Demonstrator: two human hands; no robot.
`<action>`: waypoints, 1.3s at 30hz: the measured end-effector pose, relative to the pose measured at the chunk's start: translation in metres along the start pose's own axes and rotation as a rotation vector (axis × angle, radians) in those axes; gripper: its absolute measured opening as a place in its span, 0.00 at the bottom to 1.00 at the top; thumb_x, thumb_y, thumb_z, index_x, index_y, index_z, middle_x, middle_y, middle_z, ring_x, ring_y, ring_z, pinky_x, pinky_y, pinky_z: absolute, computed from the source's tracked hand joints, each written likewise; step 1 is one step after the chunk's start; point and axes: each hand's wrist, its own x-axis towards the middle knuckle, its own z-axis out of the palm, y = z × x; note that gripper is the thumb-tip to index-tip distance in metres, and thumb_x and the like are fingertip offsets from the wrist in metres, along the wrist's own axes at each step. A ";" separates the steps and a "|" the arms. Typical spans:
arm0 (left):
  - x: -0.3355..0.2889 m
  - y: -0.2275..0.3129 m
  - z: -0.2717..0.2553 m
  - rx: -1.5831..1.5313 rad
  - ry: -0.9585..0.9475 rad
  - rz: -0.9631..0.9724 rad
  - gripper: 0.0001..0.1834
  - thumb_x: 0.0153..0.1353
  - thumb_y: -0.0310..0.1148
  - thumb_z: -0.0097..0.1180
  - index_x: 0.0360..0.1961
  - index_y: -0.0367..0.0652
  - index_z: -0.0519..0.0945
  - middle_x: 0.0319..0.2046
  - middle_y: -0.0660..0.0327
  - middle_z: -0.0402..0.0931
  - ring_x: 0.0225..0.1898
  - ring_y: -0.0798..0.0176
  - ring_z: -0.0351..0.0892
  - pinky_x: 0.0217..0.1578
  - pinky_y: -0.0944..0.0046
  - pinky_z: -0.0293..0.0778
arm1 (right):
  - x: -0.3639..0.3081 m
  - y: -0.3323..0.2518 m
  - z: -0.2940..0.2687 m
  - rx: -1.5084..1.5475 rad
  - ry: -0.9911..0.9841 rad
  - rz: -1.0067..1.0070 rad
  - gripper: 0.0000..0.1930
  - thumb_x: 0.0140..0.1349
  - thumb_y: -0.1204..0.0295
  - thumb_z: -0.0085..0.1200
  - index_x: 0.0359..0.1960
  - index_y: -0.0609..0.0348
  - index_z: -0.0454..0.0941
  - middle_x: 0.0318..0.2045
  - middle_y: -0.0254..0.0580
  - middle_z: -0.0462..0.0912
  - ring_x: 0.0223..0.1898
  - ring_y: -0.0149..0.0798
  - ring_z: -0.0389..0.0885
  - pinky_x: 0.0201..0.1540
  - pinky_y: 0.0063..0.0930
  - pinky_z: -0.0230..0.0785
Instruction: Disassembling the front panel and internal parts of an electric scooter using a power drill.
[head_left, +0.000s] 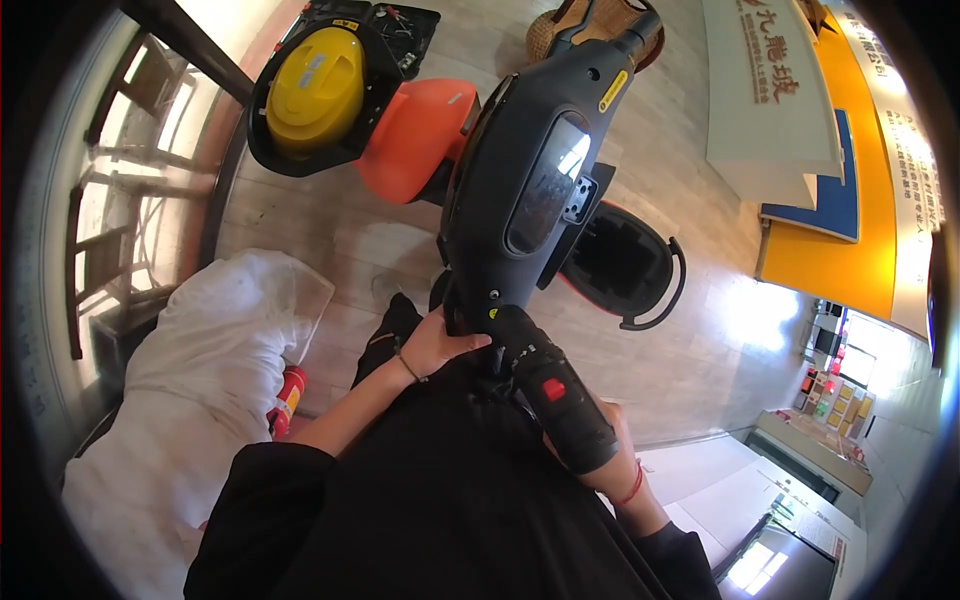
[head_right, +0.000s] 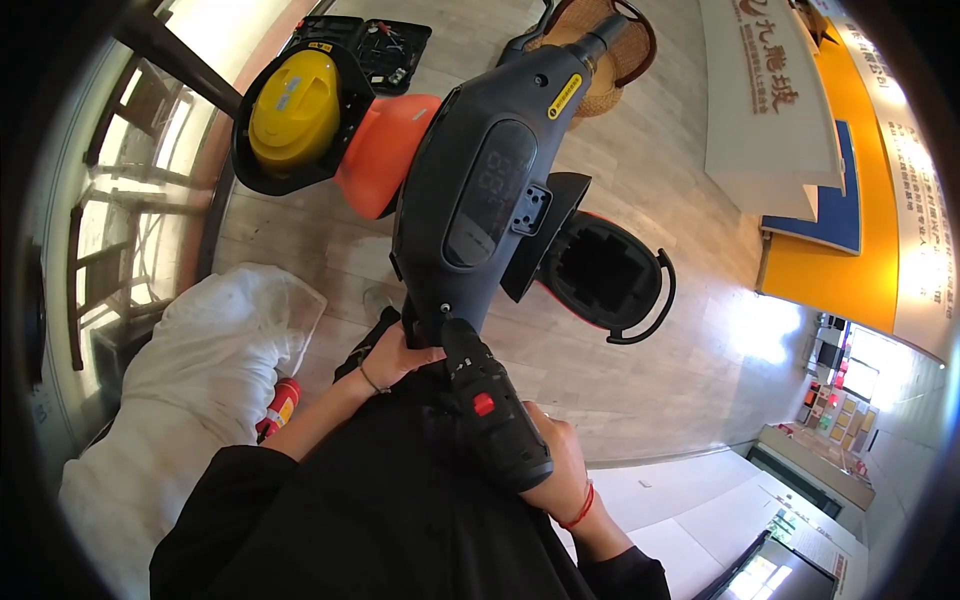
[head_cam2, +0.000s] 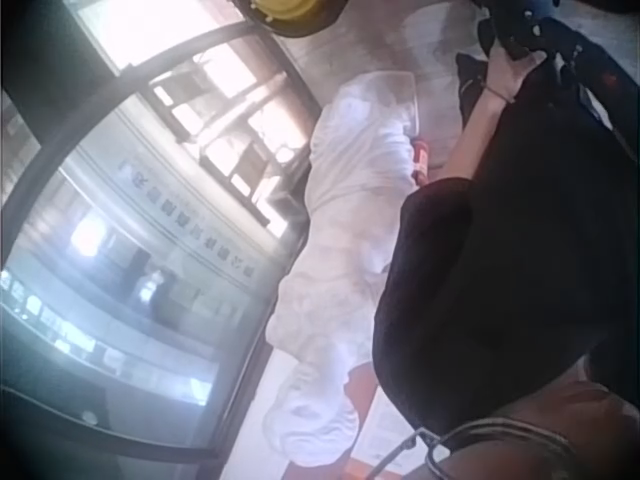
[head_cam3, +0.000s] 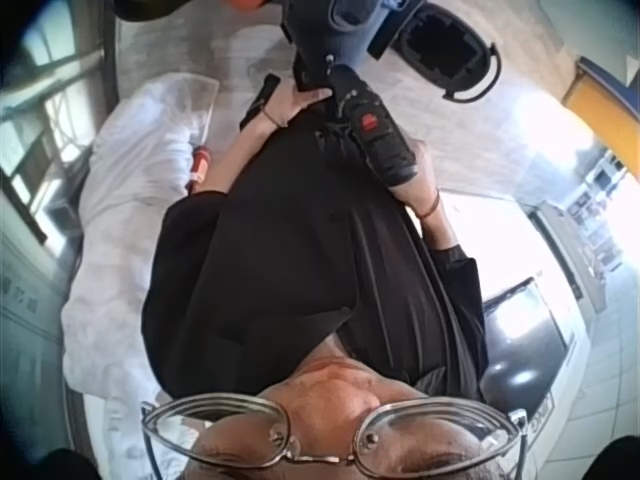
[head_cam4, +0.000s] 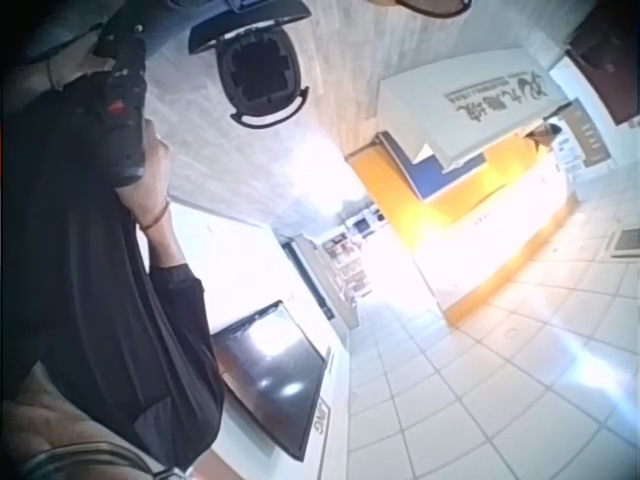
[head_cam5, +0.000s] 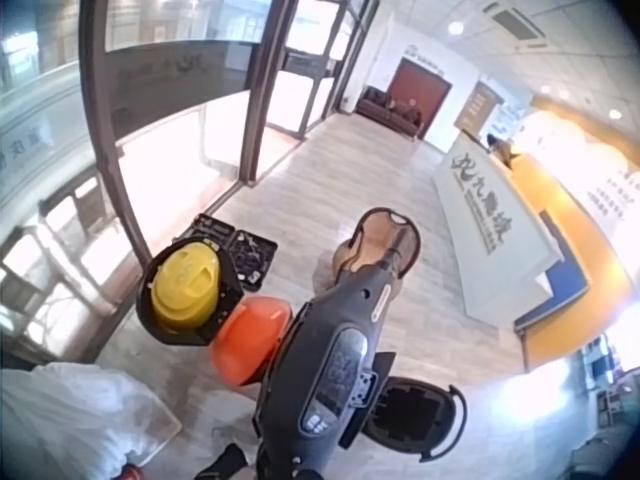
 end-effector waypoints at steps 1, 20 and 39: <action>0.001 -0.003 -0.001 0.000 -0.001 -0.005 0.32 0.53 0.35 0.68 0.55 0.34 0.68 0.46 0.59 0.76 0.47 0.66 0.74 0.50 0.65 0.70 | 0.001 0.001 0.000 -0.018 0.000 -0.031 0.11 0.47 0.78 0.62 0.34 0.61 0.77 0.26 0.44 0.79 0.26 0.47 0.80 0.31 0.32 0.72; -0.027 0.027 0.000 0.424 0.478 0.405 0.20 0.54 0.28 0.64 0.46 0.36 0.72 0.40 0.58 0.73 0.38 0.68 0.74 0.39 0.68 0.71 | -0.004 -0.001 -0.001 0.016 0.008 0.146 0.19 0.46 0.76 0.63 0.43 0.62 0.76 0.33 0.47 0.80 0.30 0.50 0.81 0.34 0.32 0.74; 0.000 0.083 0.033 1.294 0.374 0.771 0.10 0.52 0.25 0.61 0.35 0.43 0.74 0.31 0.61 0.70 0.28 0.58 0.77 0.27 0.63 0.74 | -0.020 0.022 0.002 0.030 0.102 -0.004 0.15 0.49 0.74 0.60 0.39 0.63 0.76 0.34 0.47 0.80 0.28 0.49 0.81 0.31 0.32 0.72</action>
